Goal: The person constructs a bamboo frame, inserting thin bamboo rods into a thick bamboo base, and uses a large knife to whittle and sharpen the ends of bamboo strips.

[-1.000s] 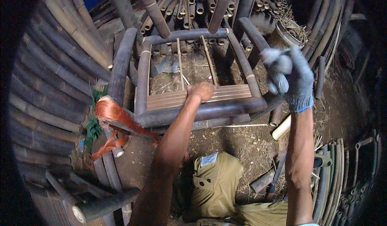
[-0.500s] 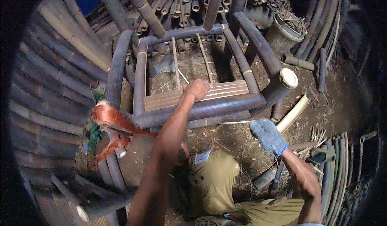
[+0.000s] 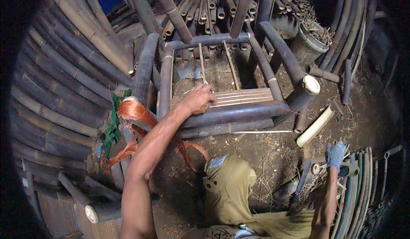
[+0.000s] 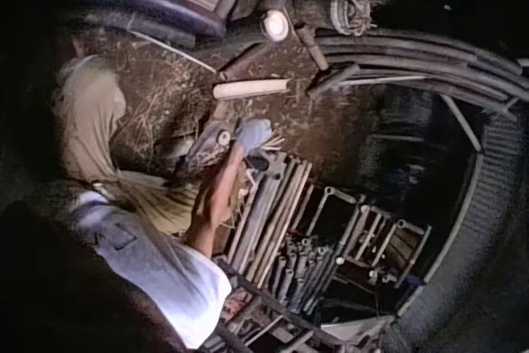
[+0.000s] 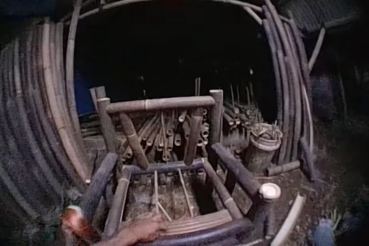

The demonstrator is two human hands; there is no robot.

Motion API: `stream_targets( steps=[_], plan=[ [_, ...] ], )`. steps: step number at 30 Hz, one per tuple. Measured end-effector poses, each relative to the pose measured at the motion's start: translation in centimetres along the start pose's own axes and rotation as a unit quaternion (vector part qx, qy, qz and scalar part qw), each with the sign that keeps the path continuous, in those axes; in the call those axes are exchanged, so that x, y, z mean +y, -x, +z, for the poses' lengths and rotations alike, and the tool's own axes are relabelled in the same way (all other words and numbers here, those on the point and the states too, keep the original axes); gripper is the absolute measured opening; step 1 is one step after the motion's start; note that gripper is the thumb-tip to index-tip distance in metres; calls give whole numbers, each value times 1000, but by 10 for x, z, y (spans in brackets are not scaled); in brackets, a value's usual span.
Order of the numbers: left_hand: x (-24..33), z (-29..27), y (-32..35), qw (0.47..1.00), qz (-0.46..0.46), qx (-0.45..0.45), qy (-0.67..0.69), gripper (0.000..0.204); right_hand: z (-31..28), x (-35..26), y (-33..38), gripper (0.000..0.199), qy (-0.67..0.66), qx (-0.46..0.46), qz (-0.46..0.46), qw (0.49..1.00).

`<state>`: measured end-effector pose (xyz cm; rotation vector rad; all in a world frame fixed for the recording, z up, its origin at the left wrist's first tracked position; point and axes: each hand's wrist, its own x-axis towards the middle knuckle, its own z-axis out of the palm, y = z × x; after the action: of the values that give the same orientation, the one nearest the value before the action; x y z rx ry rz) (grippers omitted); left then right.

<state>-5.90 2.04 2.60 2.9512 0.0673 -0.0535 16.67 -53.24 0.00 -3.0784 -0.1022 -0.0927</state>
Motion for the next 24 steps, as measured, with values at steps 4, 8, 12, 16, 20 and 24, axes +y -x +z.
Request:
stream_targets(
  steps=[4,8,12,16,20,24],
  plan=[
    [22,-19,0,998,13,-38,53,19,-32,-97,73,75,-164,222,-164,947],
    [90,-60,-2,955,184,1,234,20,-84,-239,133,81,-401,54,-395,825],
    [79,-109,-3,942,207,186,190,16,-113,-307,111,58,-520,-330,-313,723],
    [-17,-109,6,929,-121,285,205,16,-121,-325,54,30,-568,-181,-223,772],
    [-100,-10,-9,950,-235,175,108,27,-36,-385,1,28,-350,125,-361,855],
    [-140,65,-16,931,-203,84,293,22,19,-483,53,17,-78,78,-516,849]
  ],
)
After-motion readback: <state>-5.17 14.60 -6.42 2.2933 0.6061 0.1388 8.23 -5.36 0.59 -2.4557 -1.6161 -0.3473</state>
